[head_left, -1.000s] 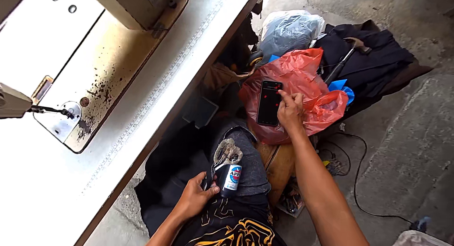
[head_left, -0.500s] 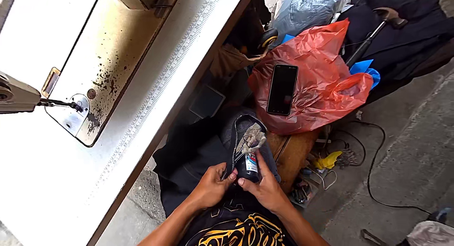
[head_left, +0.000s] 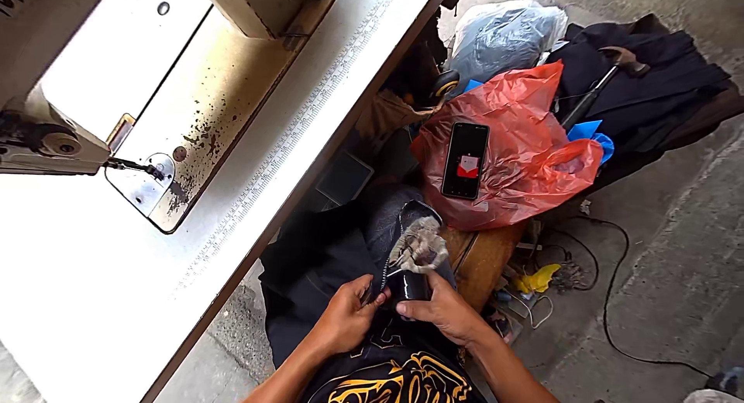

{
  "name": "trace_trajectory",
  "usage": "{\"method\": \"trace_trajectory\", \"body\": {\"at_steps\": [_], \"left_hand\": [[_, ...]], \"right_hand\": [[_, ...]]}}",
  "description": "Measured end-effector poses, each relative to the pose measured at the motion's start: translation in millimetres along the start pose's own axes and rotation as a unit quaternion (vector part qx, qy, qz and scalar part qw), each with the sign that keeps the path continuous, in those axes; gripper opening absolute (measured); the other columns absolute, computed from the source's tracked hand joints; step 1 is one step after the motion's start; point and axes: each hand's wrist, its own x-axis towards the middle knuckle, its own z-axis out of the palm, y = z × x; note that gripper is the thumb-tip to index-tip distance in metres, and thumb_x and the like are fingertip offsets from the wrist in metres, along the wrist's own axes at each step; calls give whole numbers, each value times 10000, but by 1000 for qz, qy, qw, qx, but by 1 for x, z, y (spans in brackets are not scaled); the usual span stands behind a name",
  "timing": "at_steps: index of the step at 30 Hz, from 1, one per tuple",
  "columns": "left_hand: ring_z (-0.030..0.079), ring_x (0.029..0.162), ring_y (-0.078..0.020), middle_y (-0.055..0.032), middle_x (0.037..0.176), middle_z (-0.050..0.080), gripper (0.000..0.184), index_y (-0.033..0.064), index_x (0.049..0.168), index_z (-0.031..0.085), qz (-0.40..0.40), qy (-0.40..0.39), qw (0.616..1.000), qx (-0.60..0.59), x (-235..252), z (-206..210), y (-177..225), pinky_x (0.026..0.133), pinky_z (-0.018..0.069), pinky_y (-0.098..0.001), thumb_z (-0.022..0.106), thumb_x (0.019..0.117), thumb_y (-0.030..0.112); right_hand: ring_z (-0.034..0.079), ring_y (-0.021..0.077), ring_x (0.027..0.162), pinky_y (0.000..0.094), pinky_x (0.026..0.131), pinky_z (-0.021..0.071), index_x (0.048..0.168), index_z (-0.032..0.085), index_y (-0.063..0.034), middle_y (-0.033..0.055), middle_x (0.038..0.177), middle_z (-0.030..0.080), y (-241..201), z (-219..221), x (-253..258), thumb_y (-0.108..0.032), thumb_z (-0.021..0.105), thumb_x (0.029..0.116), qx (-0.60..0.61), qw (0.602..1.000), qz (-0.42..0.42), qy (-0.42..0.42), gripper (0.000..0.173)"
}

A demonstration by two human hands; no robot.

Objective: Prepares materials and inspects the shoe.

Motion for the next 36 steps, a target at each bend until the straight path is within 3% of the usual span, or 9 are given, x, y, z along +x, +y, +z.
{"method": "trace_trajectory", "body": {"at_steps": [6,11,14,19,22,25,28,33,36], "left_hand": [[538,706,10,27,778,581,133,-20,990,627,-27,123,992,10,1,-2,-9,676,463,-171,534,1007,74],[511,697,22,32,773,557,137,-27,985,617,26,103,993,49,5,-14,5,663,442,-159,512,993,61],[508,696,5,17,774,560,151,-47,1007,616,41,137,987,73,8,-19,14,658,436,-173,505,977,50],[509,700,6,19,788,557,152,-51,1025,600,37,216,972,86,14,-23,18,659,439,-172,485,963,25],[585,761,0,6,853,612,180,-26,1097,584,60,285,951,105,6,-43,0,722,513,-211,495,1001,97],[599,850,74,65,950,616,228,-10,1190,550,75,329,936,96,-14,-75,-14,809,533,-175,487,1052,159],[575,819,127,151,919,595,155,44,1132,549,73,286,952,75,-27,-82,-11,773,510,-105,500,1018,136],[558,716,94,141,819,612,112,101,1016,636,78,82,992,56,-20,-23,7,655,489,-118,574,997,193],[580,700,57,117,793,626,46,105,949,647,95,3,995,-17,-8,19,7,635,505,-133,634,909,123]], "right_hand": [[687,295,1161,486,900,617,1492,389,-210,77,1246,702,33,-51,-1,-162,861,751,240,944,-41,-222,880],[706,129,1022,339,840,635,1434,282,-62,-6,1197,653,4,-27,-7,-110,900,597,74,994,-55,-59,1042],[647,134,1156,351,934,615,1573,63,10,93,1394,507,-17,-28,-9,-35,842,622,-51,991,-82,-95,1231],[720,146,1080,353,924,612,1623,-69,-239,18,1263,696,-15,-82,-32,-60,834,666,-86,959,16,-271,1328],[722,167,1034,369,906,605,1636,161,-219,64,1211,711,1,-136,-55,-137,850,658,-178,941,118,-263,1199],[701,130,1068,316,921,586,1433,570,-163,23,1216,724,40,-223,-95,-309,902,664,-108,977,123,-136,849],[721,190,1015,358,878,611,1343,558,-164,46,1151,725,69,-261,-141,-260,913,653,28,995,62,67,782],[658,101,1140,327,975,573,1379,587,-180,-35,1311,662,25,-146,-95,-375,913,688,-100,976,-188,-41,788],[535,193,1310,350,1116,444,1218,657,6,190,1430,544,-2,-59,-34,-355,894,674,-171,918,-316,-169,695]]}}
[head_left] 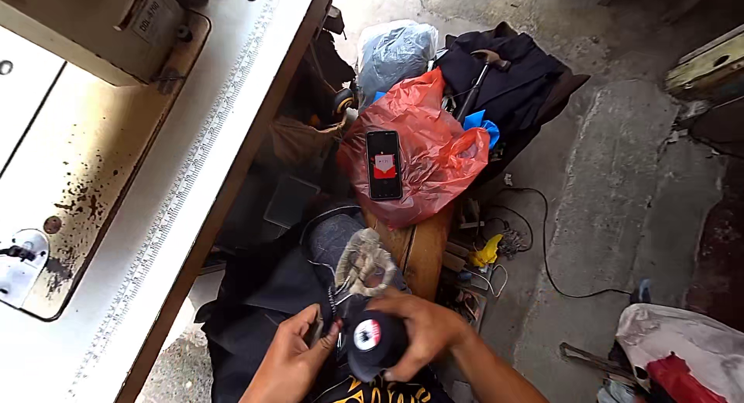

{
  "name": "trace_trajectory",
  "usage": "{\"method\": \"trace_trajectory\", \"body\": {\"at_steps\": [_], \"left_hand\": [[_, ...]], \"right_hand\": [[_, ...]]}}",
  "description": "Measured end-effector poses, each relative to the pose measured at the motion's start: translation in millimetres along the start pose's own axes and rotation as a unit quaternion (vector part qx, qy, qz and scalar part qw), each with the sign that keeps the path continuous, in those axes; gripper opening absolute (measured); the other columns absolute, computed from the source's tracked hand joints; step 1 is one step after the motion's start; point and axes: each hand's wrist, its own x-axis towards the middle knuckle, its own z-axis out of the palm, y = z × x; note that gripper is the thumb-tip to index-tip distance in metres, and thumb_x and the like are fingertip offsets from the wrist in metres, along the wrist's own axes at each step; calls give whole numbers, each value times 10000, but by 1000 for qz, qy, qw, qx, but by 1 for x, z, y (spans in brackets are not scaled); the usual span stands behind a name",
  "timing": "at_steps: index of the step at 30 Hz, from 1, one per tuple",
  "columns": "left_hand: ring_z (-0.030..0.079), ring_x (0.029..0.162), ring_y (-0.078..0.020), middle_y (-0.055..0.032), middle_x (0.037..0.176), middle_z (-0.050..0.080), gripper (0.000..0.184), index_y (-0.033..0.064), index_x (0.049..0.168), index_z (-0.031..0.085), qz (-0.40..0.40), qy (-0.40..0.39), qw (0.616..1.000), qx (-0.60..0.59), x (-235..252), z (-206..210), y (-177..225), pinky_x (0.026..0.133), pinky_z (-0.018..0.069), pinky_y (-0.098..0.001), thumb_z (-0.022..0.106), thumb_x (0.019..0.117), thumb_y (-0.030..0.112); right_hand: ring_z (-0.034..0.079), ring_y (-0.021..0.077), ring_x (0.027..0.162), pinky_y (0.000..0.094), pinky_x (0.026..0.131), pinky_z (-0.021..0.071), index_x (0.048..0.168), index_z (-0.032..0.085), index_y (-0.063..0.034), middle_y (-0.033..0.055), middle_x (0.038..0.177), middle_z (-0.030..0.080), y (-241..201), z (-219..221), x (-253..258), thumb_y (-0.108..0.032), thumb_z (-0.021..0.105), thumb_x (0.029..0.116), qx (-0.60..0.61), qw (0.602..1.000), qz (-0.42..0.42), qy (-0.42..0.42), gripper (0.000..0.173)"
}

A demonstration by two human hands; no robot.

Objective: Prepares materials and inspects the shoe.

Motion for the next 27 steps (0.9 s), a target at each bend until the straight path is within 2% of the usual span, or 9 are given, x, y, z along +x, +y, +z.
{"method": "trace_trajectory", "body": {"at_steps": [2,6,8,11,15,18,21,24,27], "left_hand": [[637,775,36,105,855,673,115,89,992,647,5,24,999,-32,2,6,-2,706,557,-158,649,877,86],[625,692,11,120,778,632,145,41,1143,500,-39,125,991,-15,8,-9,-5,695,562,-192,434,1037,115],[620,677,-3,107,763,623,150,34,1164,464,-54,146,988,-10,9,-13,-13,692,554,-196,412,1053,120],[615,677,-13,83,753,627,115,32,1119,500,-59,149,987,-10,8,-8,-27,679,541,-189,460,1028,89],[605,713,17,95,796,610,159,56,1084,569,-44,101,994,24,5,11,-37,684,530,-163,553,965,160],[583,688,55,130,782,609,200,85,1011,606,-14,68,997,43,5,19,-32,637,510,-133,666,910,247],[642,794,22,96,895,709,296,92,1004,644,18,26,999,8,11,23,-25,711,534,-169,751,861,328],[687,1060,-62,14,1126,743,759,34,1188,627,39,6,997,-64,15,26,-21,939,568,-267,851,711,581],[681,1032,-16,71,1093,712,936,47,1271,495,30,61,988,-136,14,29,-21,922,585,-236,922,605,547]], "right_hand": [[593,187,1220,343,1060,483,1211,612,129,198,1303,622,6,10,21,-183,874,628,58,997,30,-42,711],[681,8,1013,269,912,586,1286,619,-148,-94,1099,732,12,-26,-39,-298,884,661,132,975,106,144,695],[715,79,932,310,832,615,1225,657,-206,-52,1057,748,24,-54,-97,-318,895,646,184,928,132,297,636],[730,212,949,407,753,641,1314,501,-98,74,1163,706,54,-84,-177,-203,786,702,154,819,242,497,683],[643,184,1057,361,872,576,1428,436,22,156,1244,612,84,-77,-204,-48,712,742,18,746,339,573,742],[687,179,997,367,828,614,1541,201,-36,96,1220,618,65,-55,-166,-201,714,762,133,787,212,563,948],[721,235,952,412,771,630,1483,221,-54,93,1201,678,35,-25,-106,-370,877,718,233,856,97,451,1056],[679,126,1066,334,899,592,1417,377,89,98,1229,671,11,14,-40,-404,790,808,95,946,81,300,886],[650,192,1168,353,1006,542,1376,458,140,228,1265,643,-1,52,3,-258,665,959,-74,976,53,196,612]]}}
